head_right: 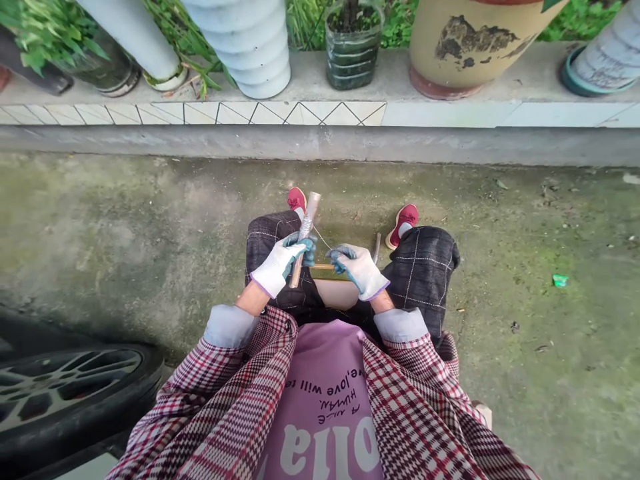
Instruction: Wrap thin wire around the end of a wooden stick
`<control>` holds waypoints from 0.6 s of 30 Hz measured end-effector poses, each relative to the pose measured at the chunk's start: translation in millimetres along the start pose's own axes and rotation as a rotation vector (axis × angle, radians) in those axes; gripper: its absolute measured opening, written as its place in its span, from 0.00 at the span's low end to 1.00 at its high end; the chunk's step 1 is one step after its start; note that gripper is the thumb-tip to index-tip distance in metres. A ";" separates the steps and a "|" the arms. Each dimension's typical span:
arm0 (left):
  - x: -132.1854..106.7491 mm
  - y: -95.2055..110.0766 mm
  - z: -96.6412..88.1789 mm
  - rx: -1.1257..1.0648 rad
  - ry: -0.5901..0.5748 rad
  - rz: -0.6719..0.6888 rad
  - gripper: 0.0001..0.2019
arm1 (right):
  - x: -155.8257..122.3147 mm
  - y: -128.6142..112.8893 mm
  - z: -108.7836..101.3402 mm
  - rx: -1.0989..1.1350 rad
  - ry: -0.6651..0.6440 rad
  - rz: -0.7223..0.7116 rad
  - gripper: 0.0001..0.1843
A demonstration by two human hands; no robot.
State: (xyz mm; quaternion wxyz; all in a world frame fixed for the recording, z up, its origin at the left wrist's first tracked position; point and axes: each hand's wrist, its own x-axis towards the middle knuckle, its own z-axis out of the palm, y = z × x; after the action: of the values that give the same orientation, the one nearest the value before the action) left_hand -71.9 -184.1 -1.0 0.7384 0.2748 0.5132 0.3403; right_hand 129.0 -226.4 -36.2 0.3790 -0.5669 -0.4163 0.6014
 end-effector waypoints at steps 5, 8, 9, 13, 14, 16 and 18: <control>1.4 -3.0 2.1 -0.240 -0.037 -0.015 0.10 | -3.2 24.1 2.9 -0.369 0.027 -0.186 0.12; -1.3 -2.3 10.1 -0.306 -0.064 0.010 0.07 | -6.5 28.3 2.9 -0.447 0.033 -0.187 0.11; -1.0 -2.8 12.9 -0.321 -0.053 0.026 0.06 | -8.4 27.2 2.8 -0.474 0.066 -0.190 0.11; 6.7 -8.9 21.1 -0.384 0.049 0.116 0.05 | -19.3 14.0 8.4 -0.583 0.284 -0.269 0.16; 9.2 -11.6 22.9 -0.397 0.082 0.137 0.05 | -22.0 10.6 12.6 -0.587 0.292 -0.293 0.17; 13.2 -18.9 27.5 -0.411 0.143 0.176 0.07 | -25.7 7.3 24.6 -0.553 0.214 -0.309 0.18; 14.5 -28.7 33.8 -0.400 0.189 0.207 0.09 | -27.0 9.3 37.9 -0.506 0.114 -0.274 0.21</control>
State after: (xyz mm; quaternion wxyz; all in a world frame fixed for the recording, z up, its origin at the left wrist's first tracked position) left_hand -30.1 -192.3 -20.1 0.6882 0.1412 0.4715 0.5331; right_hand 93.3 -257.5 -34.6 0.3260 -0.6149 -0.6037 0.3888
